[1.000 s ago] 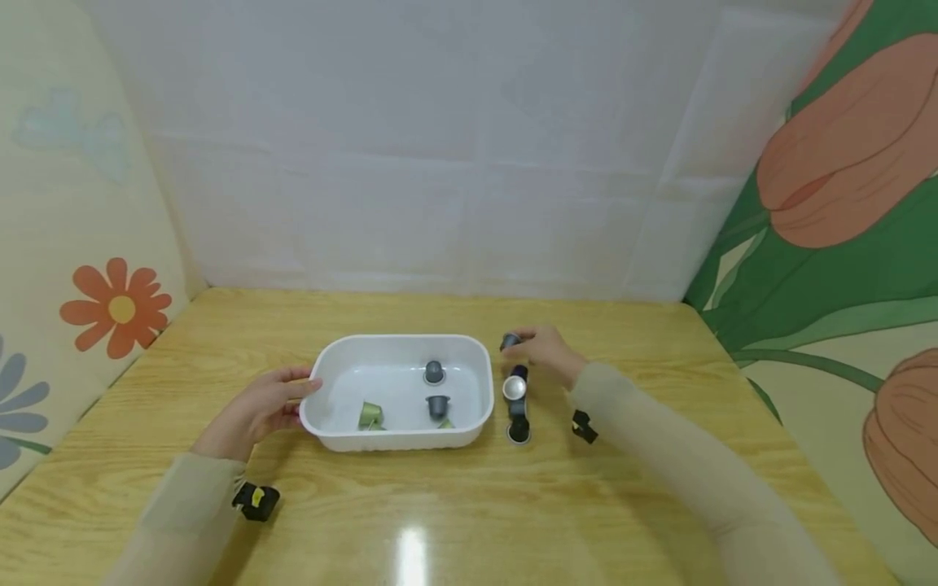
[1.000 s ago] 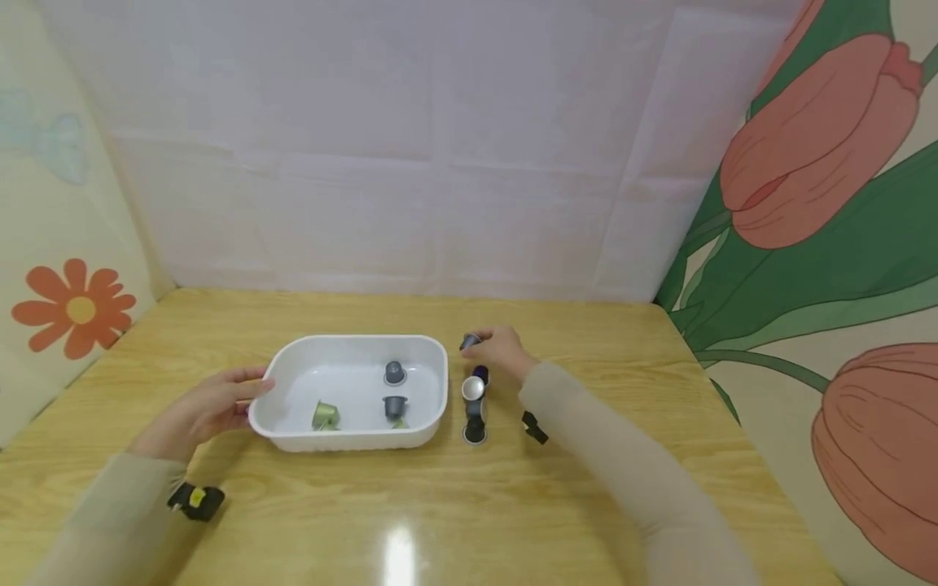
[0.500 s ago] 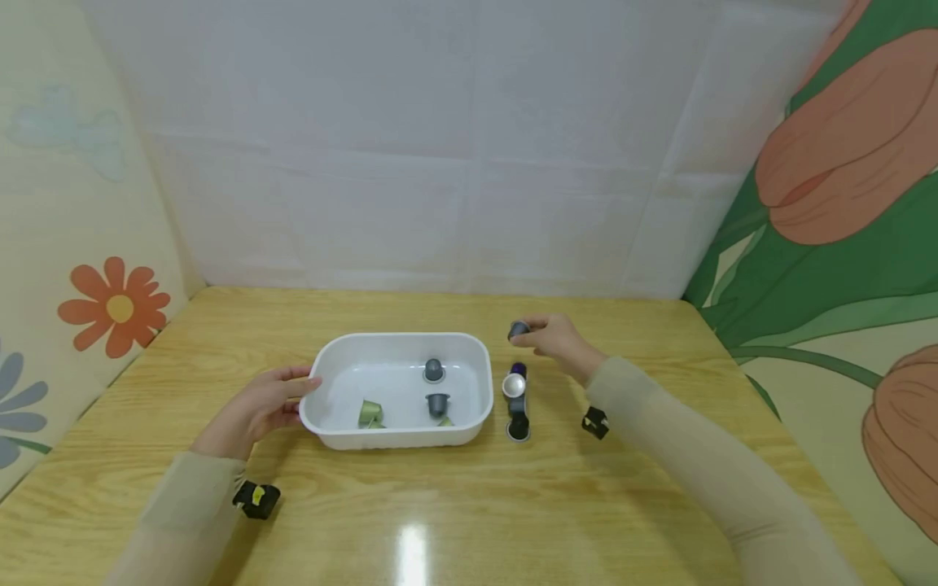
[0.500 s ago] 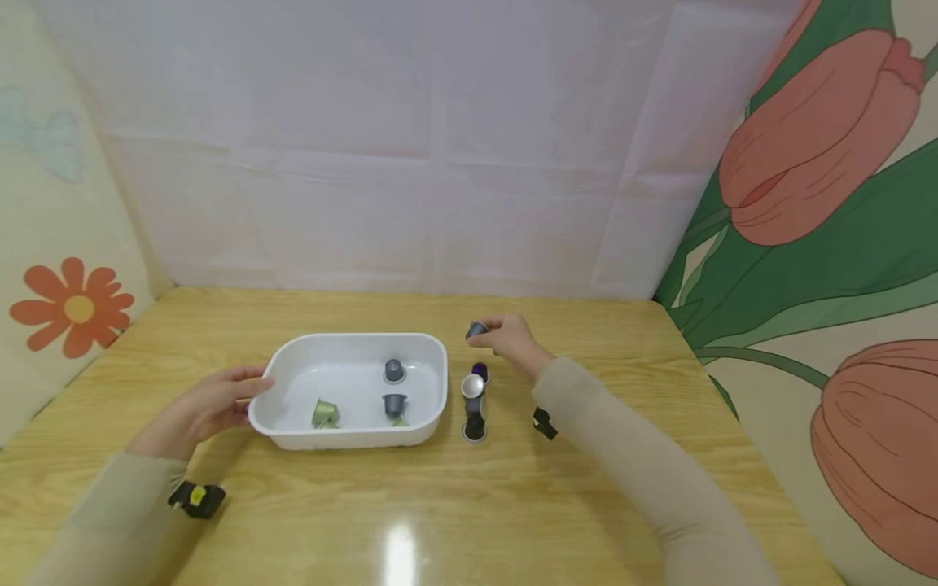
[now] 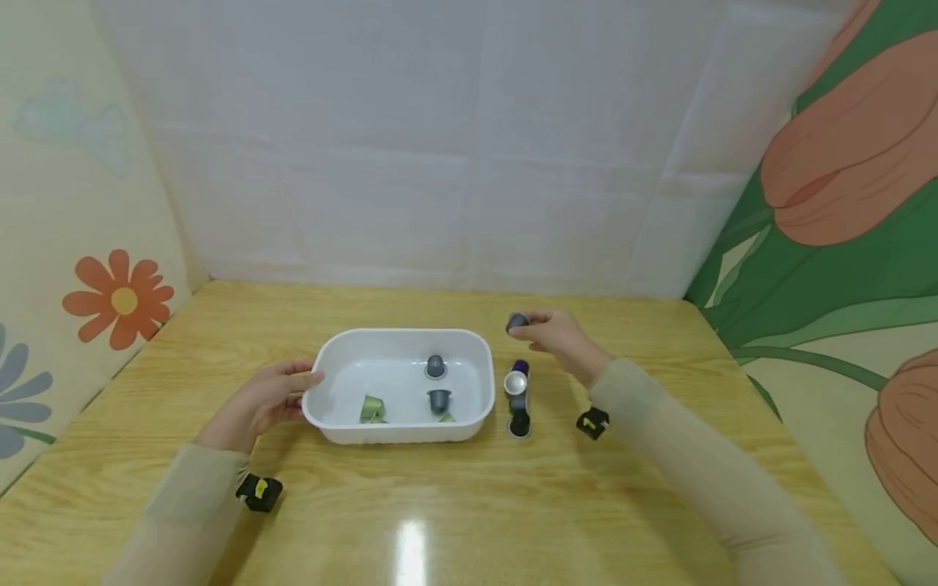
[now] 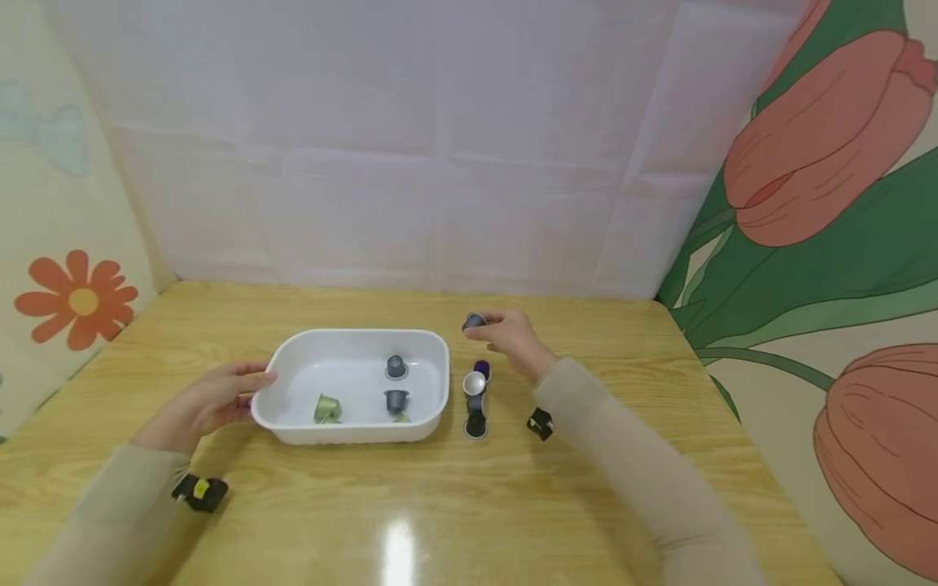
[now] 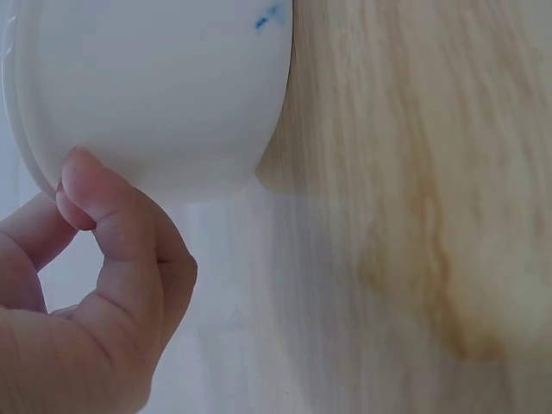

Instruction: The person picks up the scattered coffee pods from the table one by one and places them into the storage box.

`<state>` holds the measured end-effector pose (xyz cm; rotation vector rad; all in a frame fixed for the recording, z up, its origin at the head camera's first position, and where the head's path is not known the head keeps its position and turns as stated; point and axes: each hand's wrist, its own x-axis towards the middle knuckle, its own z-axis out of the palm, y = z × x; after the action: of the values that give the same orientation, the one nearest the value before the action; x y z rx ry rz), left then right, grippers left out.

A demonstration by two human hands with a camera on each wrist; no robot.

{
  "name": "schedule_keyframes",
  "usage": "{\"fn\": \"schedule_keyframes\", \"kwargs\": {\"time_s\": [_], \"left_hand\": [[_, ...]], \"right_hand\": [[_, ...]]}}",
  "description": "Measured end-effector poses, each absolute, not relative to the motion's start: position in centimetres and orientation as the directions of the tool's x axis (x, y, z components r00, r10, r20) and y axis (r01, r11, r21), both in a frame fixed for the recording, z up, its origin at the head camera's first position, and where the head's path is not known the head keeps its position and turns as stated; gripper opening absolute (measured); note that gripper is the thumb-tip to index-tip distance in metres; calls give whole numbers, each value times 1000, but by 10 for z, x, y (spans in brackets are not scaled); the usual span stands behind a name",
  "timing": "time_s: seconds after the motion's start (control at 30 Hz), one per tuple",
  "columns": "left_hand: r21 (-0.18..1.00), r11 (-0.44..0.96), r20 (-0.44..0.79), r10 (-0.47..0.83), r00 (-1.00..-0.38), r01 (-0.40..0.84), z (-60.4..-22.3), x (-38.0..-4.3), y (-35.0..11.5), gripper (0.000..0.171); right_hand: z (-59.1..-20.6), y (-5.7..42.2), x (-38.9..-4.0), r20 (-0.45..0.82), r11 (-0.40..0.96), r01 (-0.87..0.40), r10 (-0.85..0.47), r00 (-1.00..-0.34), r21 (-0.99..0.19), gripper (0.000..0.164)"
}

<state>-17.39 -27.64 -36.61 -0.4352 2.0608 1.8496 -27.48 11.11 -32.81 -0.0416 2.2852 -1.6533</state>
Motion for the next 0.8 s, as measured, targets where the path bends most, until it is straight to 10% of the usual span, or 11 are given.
{"fn": "schedule_keyframes", "kwargs": {"time_s": [0.8], "left_hand": [[890,107,-445,-16,-895,-444,-364,-173,-275,47]], "right_hand": [[-319,63,-260,-236,204,185,-266,-934,-961,38]]}}
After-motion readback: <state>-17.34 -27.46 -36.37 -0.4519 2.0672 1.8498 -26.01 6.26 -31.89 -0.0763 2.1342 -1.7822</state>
